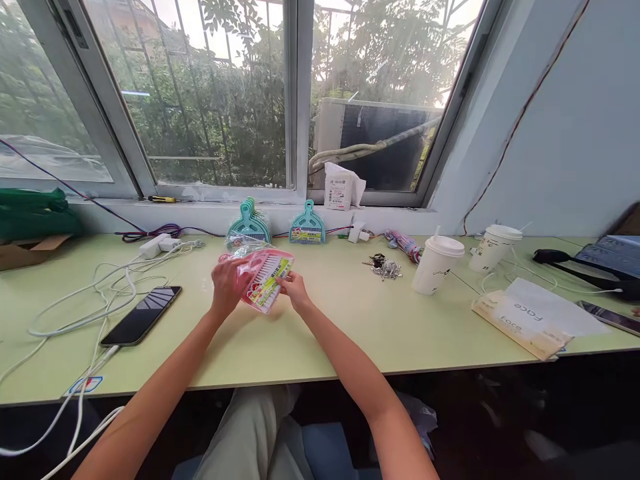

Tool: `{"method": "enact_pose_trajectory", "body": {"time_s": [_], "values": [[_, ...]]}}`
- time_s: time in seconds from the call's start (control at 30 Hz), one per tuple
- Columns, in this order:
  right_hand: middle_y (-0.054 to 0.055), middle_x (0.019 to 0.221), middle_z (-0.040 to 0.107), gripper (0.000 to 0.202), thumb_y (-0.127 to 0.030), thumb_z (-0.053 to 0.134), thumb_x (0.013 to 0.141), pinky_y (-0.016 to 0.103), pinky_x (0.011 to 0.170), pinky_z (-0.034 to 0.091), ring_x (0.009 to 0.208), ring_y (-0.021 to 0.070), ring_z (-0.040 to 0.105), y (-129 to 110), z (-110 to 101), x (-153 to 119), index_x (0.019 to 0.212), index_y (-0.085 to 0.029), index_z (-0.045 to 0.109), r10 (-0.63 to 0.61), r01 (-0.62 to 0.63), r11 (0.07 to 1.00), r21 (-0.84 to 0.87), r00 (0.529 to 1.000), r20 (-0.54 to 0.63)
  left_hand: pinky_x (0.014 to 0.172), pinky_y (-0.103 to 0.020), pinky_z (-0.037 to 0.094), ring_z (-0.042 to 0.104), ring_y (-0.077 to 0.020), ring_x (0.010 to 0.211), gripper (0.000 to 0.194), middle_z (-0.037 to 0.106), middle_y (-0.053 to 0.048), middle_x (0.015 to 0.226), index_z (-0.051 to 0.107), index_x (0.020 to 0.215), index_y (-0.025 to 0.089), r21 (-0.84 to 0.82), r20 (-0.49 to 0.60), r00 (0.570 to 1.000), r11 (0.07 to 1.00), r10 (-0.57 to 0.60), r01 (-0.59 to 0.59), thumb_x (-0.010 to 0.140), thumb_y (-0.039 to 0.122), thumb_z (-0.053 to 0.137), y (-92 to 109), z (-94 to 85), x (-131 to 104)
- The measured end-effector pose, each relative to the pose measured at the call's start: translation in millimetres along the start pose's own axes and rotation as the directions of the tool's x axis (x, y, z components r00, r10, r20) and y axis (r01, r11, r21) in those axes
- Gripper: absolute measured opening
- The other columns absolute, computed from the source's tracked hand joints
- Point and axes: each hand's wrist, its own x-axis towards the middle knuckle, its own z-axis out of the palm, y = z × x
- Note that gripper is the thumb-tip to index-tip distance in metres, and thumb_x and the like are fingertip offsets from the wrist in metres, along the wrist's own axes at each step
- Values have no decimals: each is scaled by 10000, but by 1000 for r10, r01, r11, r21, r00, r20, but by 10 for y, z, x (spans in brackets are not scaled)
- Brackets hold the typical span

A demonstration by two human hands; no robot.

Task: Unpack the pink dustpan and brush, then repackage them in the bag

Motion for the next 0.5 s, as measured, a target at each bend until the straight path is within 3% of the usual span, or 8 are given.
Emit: {"method": "enact_pose_trajectory", "body": {"time_s": [0.1, 0.17, 0.2, 0.23, 0.3, 0.37, 0.43, 0.5], "values": [[57, 845, 727, 346, -307, 819, 560, 383, 733, 573, 753, 213, 694, -7, 3, -17, 829, -169, 652, -45, 45, 999, 30, 999, -5, 1123, -483, 171, 382, -276, 1308, 486, 481, -138, 1334, 479, 1212, 196, -13, -338, 926, 985, -167, 172, 816, 438, 620, -33, -98, 46], [53, 863, 725, 333, -303, 803, 578, 376, 752, 566, 776, 209, 691, -8, -1, -27, 840, -174, 643, -79, 80, 995, 57, 997, -23, 1137, -483, 167, 294, -277, 1369, 635, 367, -160, 1415, 392, 1278, 189, -143, -476, 798, 927, -371, 346, 777, 479, 654, -96, -134, 79], [51, 873, 723, 327, -299, 797, 584, 370, 760, 563, 785, 206, 689, -5, -4, -30, 842, -176, 638, -92, 95, 993, 71, 995, -40, 1134, -475, 198, 284, -271, 1377, 689, 328, -161, 1438, 353, 1300, 199, -264, -465, 732, 867, -497, 422, 760, 490, 667, -131, -134, 92], [50, 884, 722, 322, -297, 792, 590, 363, 766, 560, 793, 202, 688, 1, -8, -34, 843, -178, 632, -103, 108, 990, 86, 993, -61, 1123, -463, 244, 306, -263, 1370, 712, 313, -156, 1448, 326, 1313, 216, -415, -374, 681, 771, -629, 484, 755, 496, 669, -164, -123, 101], [50, 903, 719, 317, -304, 782, 605, 348, 770, 557, 808, 195, 684, 21, -14, -40, 848, -180, 620, -116, 127, 985, 119, 988, -99, 1062, -434, 360, 419, -251, 1304, 675, 376, -147, 1412, 337, 1296, 236, -686, 23, 621, 439, -784, 580, 763, 505, 652, -211, -72, 108], [53, 918, 715, 315, -316, 772, 622, 335, 770, 556, 818, 190, 681, 45, -20, -46, 854, -182, 607, -118, 135, 981, 139, 985, -124, 986, -397, 444, 532, -237, 1196, 611, 496, -135, 1314, 400, 1250, 225, -761, 416, 601, 101, -682, 641, 760, 479, 662, -222, -1, 100], [52, 920, 711, 314, -322, 763, 637, 328, 760, 559, 806, 184, 679, 66, -27, -47, 863, -184, 594, -109, 129, 983, 134, 983, -148, 959, -369, 465, 578, -220, 1134, 619, 570, -112, 1246, 448, 1225, 208, -751, 571, 632, -24, -524, 660, 706, 394, 730, -201, 74, 79], [49, 906, 707, 298, -318, 755, 651, 329, 739, 565, 780, 180, 675, 79, -35, -41, 859, -187, 586, -90, 110, 989, 99, 978, -188, 988, -358, 442, 575, -205, 1142, 692, 587, -90, 1255, 461, 1252, 209, -772, 573, 697, 2, -431, 635, 642, 283, 780, -166, 144, 51]]}}
